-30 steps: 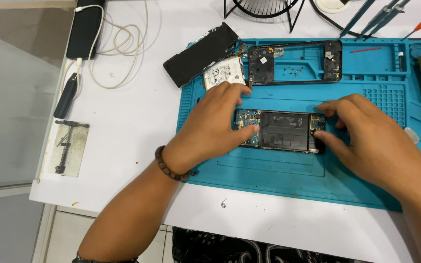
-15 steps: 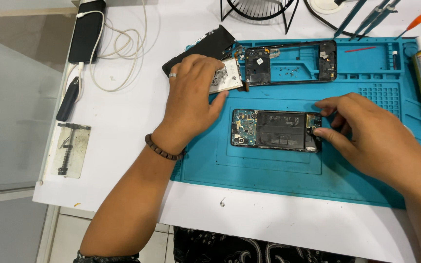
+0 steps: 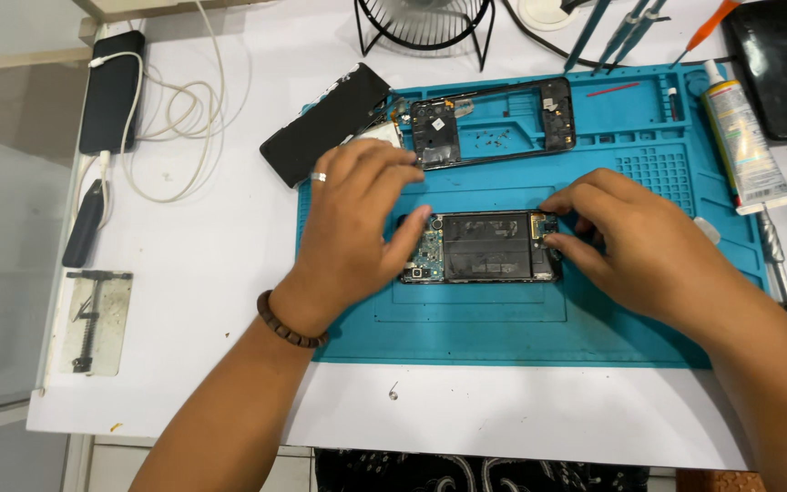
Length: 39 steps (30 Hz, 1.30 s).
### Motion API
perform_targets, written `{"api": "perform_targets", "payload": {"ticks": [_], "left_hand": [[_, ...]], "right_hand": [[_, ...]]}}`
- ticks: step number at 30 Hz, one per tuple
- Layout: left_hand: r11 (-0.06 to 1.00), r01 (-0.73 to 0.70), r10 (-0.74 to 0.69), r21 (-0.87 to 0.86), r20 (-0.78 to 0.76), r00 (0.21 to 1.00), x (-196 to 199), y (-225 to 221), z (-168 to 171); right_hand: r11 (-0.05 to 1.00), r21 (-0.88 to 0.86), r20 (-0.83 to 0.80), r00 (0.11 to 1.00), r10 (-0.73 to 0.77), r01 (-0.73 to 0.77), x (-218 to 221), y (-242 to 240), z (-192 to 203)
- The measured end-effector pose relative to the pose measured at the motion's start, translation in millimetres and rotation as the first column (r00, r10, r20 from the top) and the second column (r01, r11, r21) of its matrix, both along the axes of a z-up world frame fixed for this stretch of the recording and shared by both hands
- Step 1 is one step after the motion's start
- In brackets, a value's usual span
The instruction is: The person reassembles a disassembled smartphone on a blue work mat. They connect internal ribbon cables, apply adhesive from a tube to a small component, and then place the battery back into the phone chassis.
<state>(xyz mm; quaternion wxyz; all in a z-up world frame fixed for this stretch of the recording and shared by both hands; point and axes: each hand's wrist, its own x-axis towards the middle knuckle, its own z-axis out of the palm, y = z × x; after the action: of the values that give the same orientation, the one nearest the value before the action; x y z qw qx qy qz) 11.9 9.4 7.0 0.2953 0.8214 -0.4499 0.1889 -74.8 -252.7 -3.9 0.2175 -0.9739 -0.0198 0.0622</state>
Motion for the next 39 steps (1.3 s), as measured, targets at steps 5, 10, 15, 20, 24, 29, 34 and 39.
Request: {"api": "perform_targets", "payload": {"ticks": [5, 10, 15, 20, 24, 29, 34, 39], "left_hand": [[0.983, 0.162, -0.157, 0.089, -0.059, 0.986, -24.7, -16.4, -3.4], [0.927, 0.323, -0.310, 0.192, -0.097, 0.946, -37.4, -37.1, -4.7], [0.822, 0.229, -0.195, 0.521, -0.120, 0.973, -32.9, -53.9, -28.5], [0.723, 0.129, -0.073, 0.678, -0.110, 0.991, -16.1, -64.7, -47.1], [0.896, 0.117, -0.152, 0.428, 0.049, 0.987, -3.8, -62.8, -74.1], [0.910, 0.097, -0.087, 0.403, -0.044, 0.995, -8.1, -69.1, -72.9], [0.936, 0.153, -0.142, 0.318, -0.056, 0.988, -14.8, -71.2, -48.2], [0.892, 0.346, -0.302, 0.292, -0.187, 0.935, -20.2, -68.9, -7.1]], "right_hand": [[0.999, 0.044, -0.018, 1.000, 0.002, -0.001, 1.5, 4.0, 5.9], [0.995, 0.098, 0.171, 0.985, 0.014, -0.031, -0.5, -1.7, -5.7], [0.970, 0.168, 0.227, 0.965, 0.133, -0.173, 1.0, -9.4, -22.9], [0.985, 0.101, 0.272, 0.956, 0.106, -0.138, -1.0, -6.5, -27.9], [0.981, 0.118, 0.299, 0.948, 0.112, -0.153, -1.0, -4.9, -31.2], [0.983, 0.134, 0.210, 0.973, 0.098, -0.128, -1.0, -8.5, -26.6], [0.964, 0.158, 0.292, 0.942, 0.164, -0.216, -3.6, -10.8, -24.4], [0.980, 0.156, 0.208, 0.974, 0.092, -0.126, 0.5, -8.4, -18.2]]}}
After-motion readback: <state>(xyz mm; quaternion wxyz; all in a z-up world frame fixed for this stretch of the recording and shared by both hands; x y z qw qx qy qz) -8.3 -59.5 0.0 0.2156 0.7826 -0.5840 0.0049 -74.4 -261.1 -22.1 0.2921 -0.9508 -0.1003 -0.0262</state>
